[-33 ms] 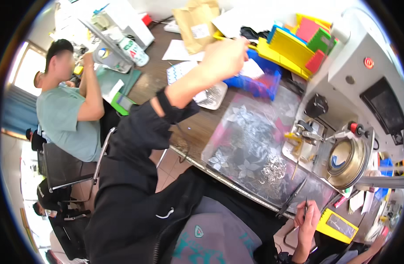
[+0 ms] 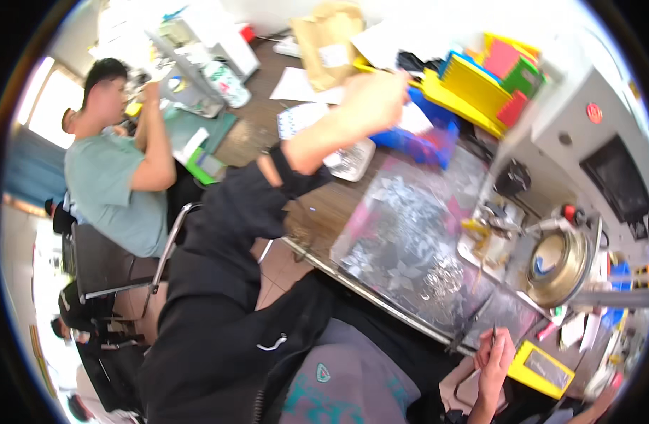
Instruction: Assembling small metal components using a specialized machine and hand tools like pliers and glue.
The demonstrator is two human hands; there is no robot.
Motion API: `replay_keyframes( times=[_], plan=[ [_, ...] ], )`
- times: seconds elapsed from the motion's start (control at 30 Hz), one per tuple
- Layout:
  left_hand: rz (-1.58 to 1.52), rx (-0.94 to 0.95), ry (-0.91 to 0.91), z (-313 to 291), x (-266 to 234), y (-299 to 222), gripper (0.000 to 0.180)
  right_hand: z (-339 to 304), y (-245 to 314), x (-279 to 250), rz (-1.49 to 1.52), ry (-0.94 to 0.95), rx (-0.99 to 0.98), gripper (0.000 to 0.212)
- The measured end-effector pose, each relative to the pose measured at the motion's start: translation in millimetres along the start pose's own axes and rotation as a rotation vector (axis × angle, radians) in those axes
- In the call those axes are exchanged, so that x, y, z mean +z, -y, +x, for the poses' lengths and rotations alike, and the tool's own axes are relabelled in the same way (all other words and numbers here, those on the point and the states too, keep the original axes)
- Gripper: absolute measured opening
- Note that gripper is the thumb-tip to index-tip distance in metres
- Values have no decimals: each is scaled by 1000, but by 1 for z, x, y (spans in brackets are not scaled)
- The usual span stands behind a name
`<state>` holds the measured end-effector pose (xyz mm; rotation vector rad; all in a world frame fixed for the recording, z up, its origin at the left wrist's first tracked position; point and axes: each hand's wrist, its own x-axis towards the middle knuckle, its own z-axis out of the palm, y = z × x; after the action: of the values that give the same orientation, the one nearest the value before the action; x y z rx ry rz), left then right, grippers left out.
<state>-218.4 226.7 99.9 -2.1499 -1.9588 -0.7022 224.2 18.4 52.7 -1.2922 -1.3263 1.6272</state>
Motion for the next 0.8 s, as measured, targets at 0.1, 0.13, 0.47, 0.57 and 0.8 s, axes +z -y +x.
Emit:
replay_keyframes(
  times=[0.1, 0.13, 0.47, 0.57, 0.8],
  plan=[
    [84, 187, 24, 4, 19, -16, 25, -24, -77, -62, 2, -235, 130, 24],
    [90, 168, -107, 3, 26, -31, 33, -27, -64, -51, -135, -277, -36, 30],
    [-201, 112, 126, -67, -2, -91, 28, -8, -35, -27, -913, -499, -354, 31],
    [-234, 219, 250, -86, 20, -110, 40, -7, -27, -19, -1071, -597, -286, 33],
    [-387, 274, 214, -107, 66, -153, 57, 1, -45, -29, -1202, -726, -510, 35]
  ],
)
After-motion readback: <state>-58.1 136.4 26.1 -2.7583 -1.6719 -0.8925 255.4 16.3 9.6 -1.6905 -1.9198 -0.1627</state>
